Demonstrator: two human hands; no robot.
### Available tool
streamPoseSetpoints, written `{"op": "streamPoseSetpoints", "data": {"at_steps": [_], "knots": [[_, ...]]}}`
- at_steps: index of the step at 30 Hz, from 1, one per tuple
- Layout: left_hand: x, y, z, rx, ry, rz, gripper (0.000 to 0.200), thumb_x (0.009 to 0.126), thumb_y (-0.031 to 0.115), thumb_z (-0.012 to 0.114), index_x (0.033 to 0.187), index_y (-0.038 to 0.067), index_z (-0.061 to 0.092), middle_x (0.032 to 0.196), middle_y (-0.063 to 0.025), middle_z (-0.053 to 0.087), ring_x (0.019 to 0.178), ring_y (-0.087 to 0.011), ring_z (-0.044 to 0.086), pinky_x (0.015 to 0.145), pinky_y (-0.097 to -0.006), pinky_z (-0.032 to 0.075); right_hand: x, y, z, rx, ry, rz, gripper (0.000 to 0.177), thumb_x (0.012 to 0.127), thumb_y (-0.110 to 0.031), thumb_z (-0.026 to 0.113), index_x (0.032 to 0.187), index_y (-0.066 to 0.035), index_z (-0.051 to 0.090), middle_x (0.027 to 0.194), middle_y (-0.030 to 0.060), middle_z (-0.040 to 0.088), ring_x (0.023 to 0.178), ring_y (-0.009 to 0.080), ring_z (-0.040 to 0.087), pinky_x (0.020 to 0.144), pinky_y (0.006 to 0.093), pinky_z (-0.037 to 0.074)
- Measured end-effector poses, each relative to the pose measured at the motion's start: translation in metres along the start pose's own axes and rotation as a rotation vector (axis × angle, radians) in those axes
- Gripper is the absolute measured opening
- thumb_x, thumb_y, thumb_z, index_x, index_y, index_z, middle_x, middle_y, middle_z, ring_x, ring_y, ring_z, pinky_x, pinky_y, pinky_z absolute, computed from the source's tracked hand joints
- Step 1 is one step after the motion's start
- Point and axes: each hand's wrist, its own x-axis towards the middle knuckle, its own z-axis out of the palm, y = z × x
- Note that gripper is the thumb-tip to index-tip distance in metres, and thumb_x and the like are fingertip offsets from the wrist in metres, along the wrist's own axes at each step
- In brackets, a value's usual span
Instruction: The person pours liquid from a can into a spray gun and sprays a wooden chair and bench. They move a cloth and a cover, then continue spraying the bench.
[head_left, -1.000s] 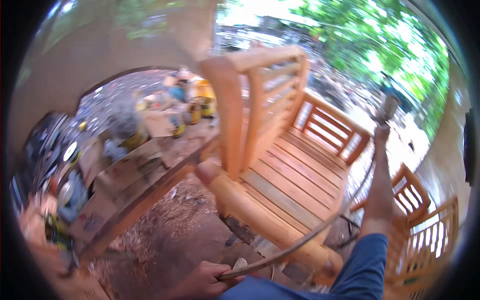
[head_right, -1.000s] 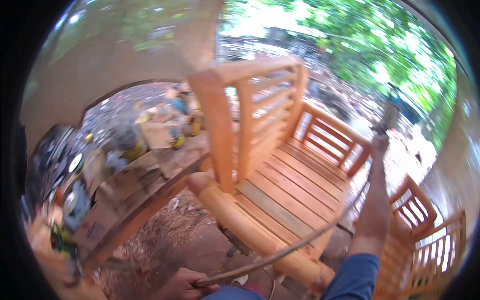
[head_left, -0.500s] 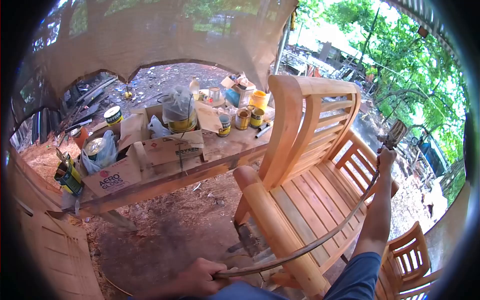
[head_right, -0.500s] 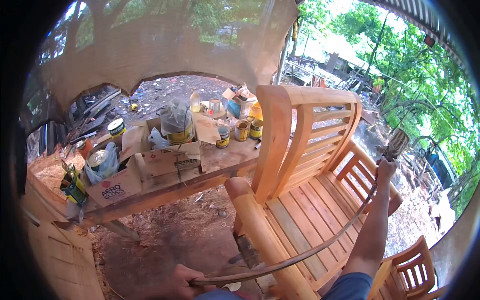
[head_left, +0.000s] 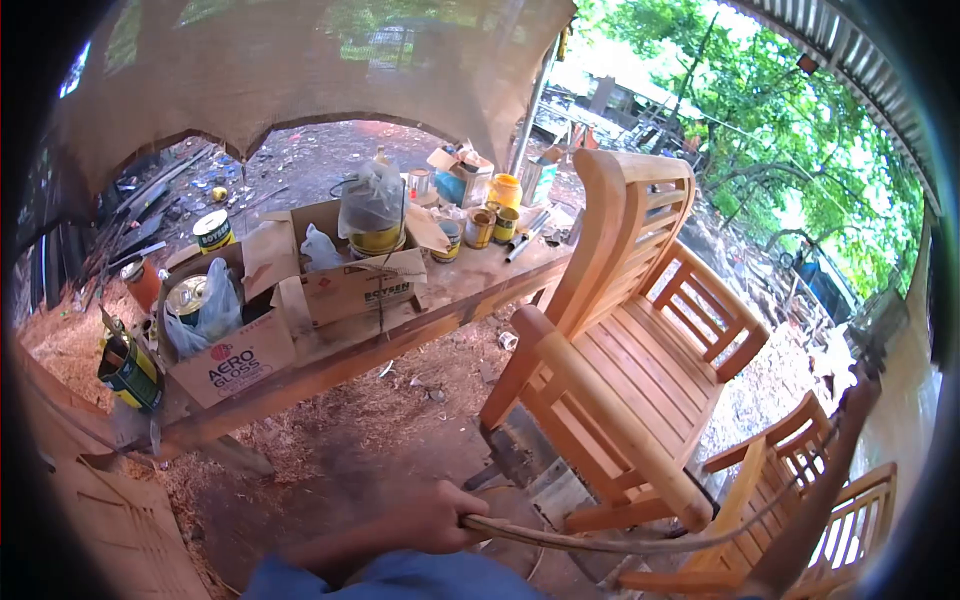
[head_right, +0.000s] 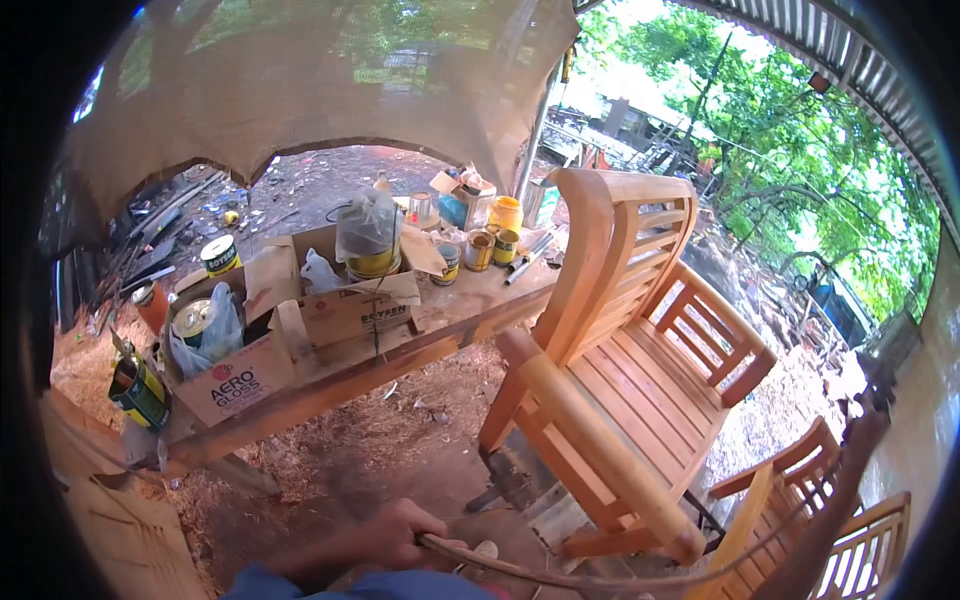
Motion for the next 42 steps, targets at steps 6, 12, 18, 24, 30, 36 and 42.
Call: {"op": "streamPoseSetpoints", "data": {"at_steps": [6, 12, 18, 24, 30, 36, 42], "knots": [[-0.005, -0.04, 0.013, 0.013, -0.103, 0.153, 0.044, 0.085, 0.028, 0.067, 0.053, 0.003, 0.05, 0.046, -0.013, 0.039, 0.04, -0.0228, 0.036, 0.043, -0.0355, 0.03, -0.152, -0.095, -0.147, -0.008, 0.217, 0.315, 0.03, 0.093, -0.03, 0.055, 0.094, -0.002, 0.064, 0.065, 0.0055, 0.058, 0.034, 0.005, 0.036, 0.031, 0.0227, 0.024], [-0.012, -0.062, 0.061, -0.103, -0.306, 0.239, 0.039, 0.087, 0.029, 0.064, 0.061, 0.002, 0.056, 0.053, -0.0171, 0.047, 0.045, -0.0241, 0.047, 0.048, -0.0391, 0.034, -0.278, -0.163, -0.215, 0.015, 0.302, 0.394, 0.031, 0.093, -0.032, 0.054, 0.096, -0.001, 0.063, 0.069, 0.0062, 0.059, 0.034, 0.0046, 0.035, 0.031, 0.0221, 0.024], [-0.03, -0.062, 0.176, -0.198, -0.551, 0.273, 0.038, 0.088, 0.026, 0.063, 0.061, 0.001, 0.054, 0.053, -0.0156, 0.044, 0.046, -0.0169, 0.04, 0.047, -0.0343, 0.034, -0.362, -0.167, -0.326, -0.064, 0.438, 0.467, 0.033, 0.094, -0.033, 0.053, 0.098, -0.001, 0.061, 0.073, 0.0068, 0.06, 0.034, 0.0042, 0.034, 0.031, 0.0214, 0.024], [-0.053, -0.031, 0.327, -0.2, -0.83, 0.105, 0.034, 0.087, 0.02, 0.066, 0.062, -0.001, 0.058, 0.05, -0.0076, 0.042, 0.052, -0.005, 0.04, 0.045, -0.0306, 0.034, -0.494, -0.177, -0.553, -0.252, 0.761, 0.551, 0.035, 0.095, -0.034, 0.053, 0.1, -0.001, 0.06, 0.077, 0.0074, 0.061, 0.035, 0.0038, 0.034, 0.031, 0.0208, 0.023], [-0.063, -0.032, 0.466, -0.073, -0.983, -0.026, 0.029, 0.082, 0.019, 0.071, 0.06, 0.003, 0.06, 0.049, 0.0012, 0.045, 0.054, -0.0029, 0.039, 0.045, -0.0275, 0.033, -0.566, -0.204, -0.675, -0.393, 0.893, 0.547, 0.037, 0.096, -0.036, 0.05, 0.102, 0.001, 0.057, 0.083, 0.0077, 0.061, 0.034, 0.0031, 0.032, 0.031, 0.0198, 0.022], [-0.068, -0.027, 0.531, 0.193, -1.228, -0.008, 0.025, 0.073, 0.025, 0.075, 0.069, 0.003, 0.063, 0.06, -0.0088, 0.058, 0.057, -0.0132, 0.053, 0.052, -0.0331, 0.042, -0.577, -0.185, -0.744, -0.456, 1.009, 0.579, 0.039, 0.097, -0.039, 0.049, 0.099, -0.001, 0.057, 0.078, 0.0041, 0.058, 0.035, 0.0031, 0.03, 0.033, 0.0198, 0.02], [-0.066, -0.104, 0.581, 0.34, -1.0, 0.155, 0.028, 0.072, 0.033, 0.073, 0.075, 0.006, 0.064, 0.078, -0.0157, 0.063, 0.078, -0.0328, 0.063, 0.068, -0.041, 0.049, -0.523, -0.123, -0.814, -0.503, 1.008, 0.545, 0.04, 0.096, -0.04, 0.049, 0.099, -0.001, 0.058, 0.074, 0.0013, 0.057, 0.036, 0.0032, 0.029, 0.036, 0.0196, 0.02]]}}
